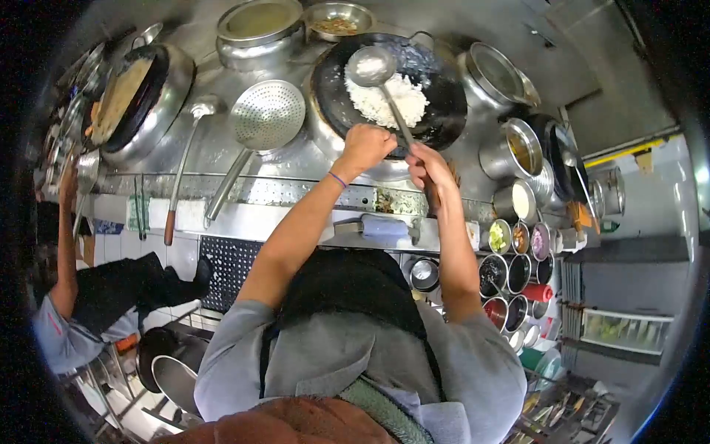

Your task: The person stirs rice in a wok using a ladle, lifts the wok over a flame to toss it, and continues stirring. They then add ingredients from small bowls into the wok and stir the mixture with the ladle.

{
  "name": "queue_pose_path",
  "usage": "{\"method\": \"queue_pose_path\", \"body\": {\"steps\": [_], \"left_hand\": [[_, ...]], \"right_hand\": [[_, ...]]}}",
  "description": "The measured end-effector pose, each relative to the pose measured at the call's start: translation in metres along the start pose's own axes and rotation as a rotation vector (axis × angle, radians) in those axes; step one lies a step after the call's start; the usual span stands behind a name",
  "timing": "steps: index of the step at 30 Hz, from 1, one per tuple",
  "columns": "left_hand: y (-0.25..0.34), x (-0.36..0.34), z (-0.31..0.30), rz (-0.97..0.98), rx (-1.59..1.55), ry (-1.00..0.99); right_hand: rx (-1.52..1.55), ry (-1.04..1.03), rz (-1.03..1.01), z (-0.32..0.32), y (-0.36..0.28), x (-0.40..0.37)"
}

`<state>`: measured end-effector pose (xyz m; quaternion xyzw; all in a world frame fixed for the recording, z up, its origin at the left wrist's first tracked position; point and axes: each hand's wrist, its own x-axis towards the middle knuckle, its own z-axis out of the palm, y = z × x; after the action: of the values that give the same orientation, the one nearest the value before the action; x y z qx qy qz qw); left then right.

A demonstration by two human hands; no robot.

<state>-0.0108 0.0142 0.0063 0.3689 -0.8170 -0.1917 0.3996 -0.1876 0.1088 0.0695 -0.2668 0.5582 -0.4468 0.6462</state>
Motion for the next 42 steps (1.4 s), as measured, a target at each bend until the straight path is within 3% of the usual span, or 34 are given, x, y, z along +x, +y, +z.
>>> {"method": "queue_pose_path", "body": {"steps": [1,4,6,8,11,12,16,18,20,24,25,27,29,32,34,36,39,42], "left_hand": [[-0.001,-0.001,0.002,0.017,-0.001,0.01],[-0.001,0.0,0.0,0.017,0.001,0.029],[0.0,0.002,0.001,0.021,0.013,0.046],[0.0,0.001,0.002,0.045,0.04,0.077],[-0.001,0.003,0.005,0.089,-0.017,0.111],[0.004,0.003,0.002,0.096,-0.028,0.107],[0.006,0.005,0.004,0.02,0.049,0.01],[0.005,0.004,0.005,0.001,0.057,0.002],[0.011,0.006,0.002,-0.019,0.071,0.004],[0.009,0.006,0.004,-0.019,0.079,0.002],[0.01,0.005,0.003,-0.017,0.073,0.021],[0.014,0.006,0.002,-0.006,0.057,0.048],[0.011,0.005,0.004,-0.034,0.081,0.016],[0.001,0.001,0.01,-0.039,0.091,0.016],[0.001,0.0,0.011,-0.034,0.099,0.048],[0.003,-0.001,0.011,-0.07,0.076,0.046],[-0.004,0.0,0.015,-0.067,0.057,0.06],[0.002,0.001,0.013,-0.078,0.063,0.059]], "right_hand": [[0.074,-0.059,-0.019,-0.007,0.0,0.012],[-0.71,0.215,-0.333,-0.01,0.007,0.001],[-1.125,0.413,-0.646,-0.041,0.03,-0.002],[-1.178,0.527,-0.77,-0.054,0.041,-0.024],[-1.277,0.497,-0.627,-0.094,0.047,-0.034],[-1.093,0.417,-0.593,-0.1,0.029,-0.04],[-1.122,0.63,-1.025,-0.15,-0.02,-0.005],[-1.079,0.825,-0.717,-0.166,-0.069,0.022],[-1.114,1.032,-0.749,-0.212,-0.099,0.086],[-1.054,1.163,-0.63,-0.322,-0.154,0.217],[-1.051,0.911,-0.471,-0.363,-0.176,0.255],[-0.88,0.451,-0.581,-0.4,-0.195,0.256],[-0.686,0.252,-0.634,-0.413,-0.221,0.224],[-0.632,0.294,-0.022,-0.442,-0.261,0.219],[-1.674,0.695,-0.316,-0.4,-0.239,0.17],[-1.684,0.787,-0.435,-0.37,-0.222,0.12],[-1.418,0.724,-0.64,-0.315,-0.191,0.035],[-0.668,0.378,-0.413,-0.219,-0.156,-0.077]]}}
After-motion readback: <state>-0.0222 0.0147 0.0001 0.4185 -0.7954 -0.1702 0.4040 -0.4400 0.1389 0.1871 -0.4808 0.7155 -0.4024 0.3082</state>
